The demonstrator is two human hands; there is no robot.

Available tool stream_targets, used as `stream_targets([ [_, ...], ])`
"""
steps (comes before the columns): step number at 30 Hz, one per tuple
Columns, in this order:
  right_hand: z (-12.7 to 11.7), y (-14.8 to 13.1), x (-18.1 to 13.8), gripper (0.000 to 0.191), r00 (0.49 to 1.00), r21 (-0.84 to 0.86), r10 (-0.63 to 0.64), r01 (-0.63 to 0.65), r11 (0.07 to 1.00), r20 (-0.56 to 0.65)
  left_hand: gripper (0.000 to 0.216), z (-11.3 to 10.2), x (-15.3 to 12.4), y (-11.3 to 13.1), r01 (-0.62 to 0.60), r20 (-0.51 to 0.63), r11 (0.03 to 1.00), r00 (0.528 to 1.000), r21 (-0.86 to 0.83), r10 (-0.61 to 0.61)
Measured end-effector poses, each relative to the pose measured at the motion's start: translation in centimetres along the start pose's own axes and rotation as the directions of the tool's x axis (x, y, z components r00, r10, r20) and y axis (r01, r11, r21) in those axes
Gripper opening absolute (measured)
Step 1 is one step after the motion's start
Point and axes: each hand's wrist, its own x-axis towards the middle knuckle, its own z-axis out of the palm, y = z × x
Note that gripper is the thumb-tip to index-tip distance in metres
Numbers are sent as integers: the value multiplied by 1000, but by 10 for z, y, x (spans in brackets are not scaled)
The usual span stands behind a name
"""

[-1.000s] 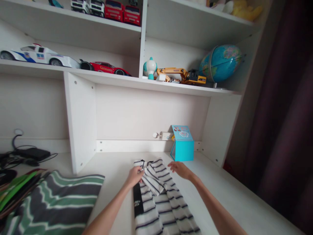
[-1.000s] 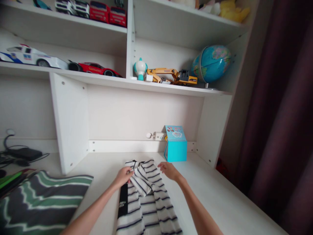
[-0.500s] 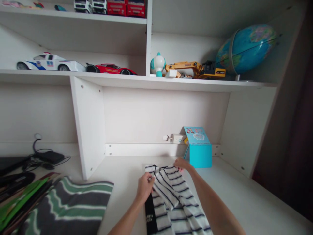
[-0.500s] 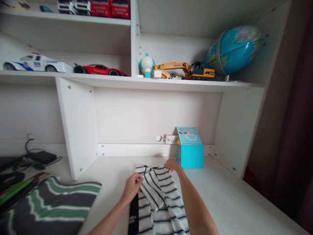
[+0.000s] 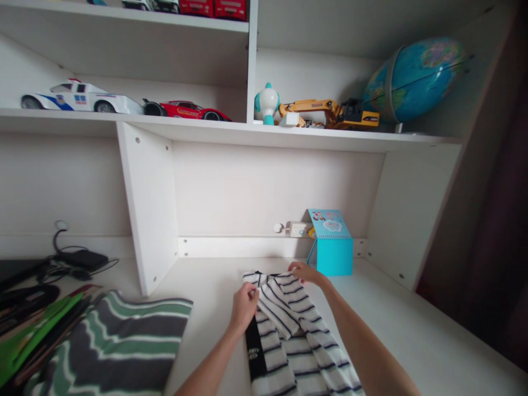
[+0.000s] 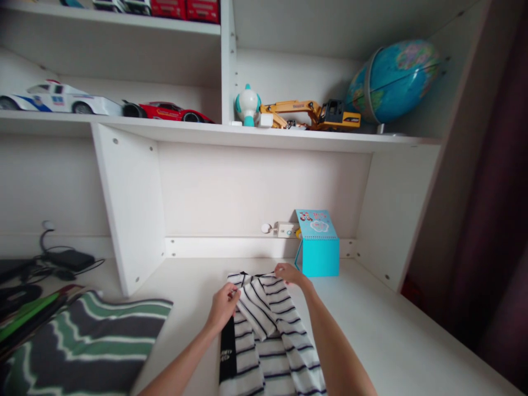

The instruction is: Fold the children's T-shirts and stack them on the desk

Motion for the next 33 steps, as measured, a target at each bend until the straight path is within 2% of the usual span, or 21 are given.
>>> stream_targets([
  [4, 0, 12, 7, 29, 1000, -5, 6, -6, 1000, -15, 12, 2, -1, -1, -14, -10, 999, 1000, -34, 14],
  [10, 6, 27, 19, 30, 986, -63, 19, -30, 998, -168, 11, 4, 1, -5, -5, -5, 999, 1000, -42, 5],
  [14, 4, 29, 18, 31, 951, -135, -26, -17, 991, -309, 10, 3, 2, -5, 9, 2, 999, 1000, -41, -9],
  [18, -2, 25, 1, 32, 911, -202, -89, 6, 979, -403, 10, 4, 2, -4, -4, 3, 1000, 1000, -8, 4],
  [20, 3, 23, -17, 34, 907, -239, -146, 53, 970, -394, 11, 4, 2, -4, -22, 8, 1000, 1000, 14, 22],
  [24, 28, 24, -56, 49, 943, -303, -208, 125, 945, -260, 11, 3, 0, -1, -63, 13, 995, 998, 75, 62],
  [26, 38, 25, -72, 54, 960, -320, -154, 73, 945, -236, 11, 3, -1, 1, -91, 9, 989, 996, 113, 91],
  [29, 43, 24, -90, 58, 954, -330, -84, -17, 944, -288, 10, 1, -3, 3, -134, 14, 974, 991, 182, 134],
  [31, 45, 22, -106, 58, 954, -336, -116, 17, 942, -277, 10, 0, -4, 5, -176, 29, 950, 984, 257, 175],
  [33, 47, 20, -126, 55, 962, -337, -181, 104, 936, -205, 10, 0, -5, 7, -222, 51, 918, 975, 329, 218],
])
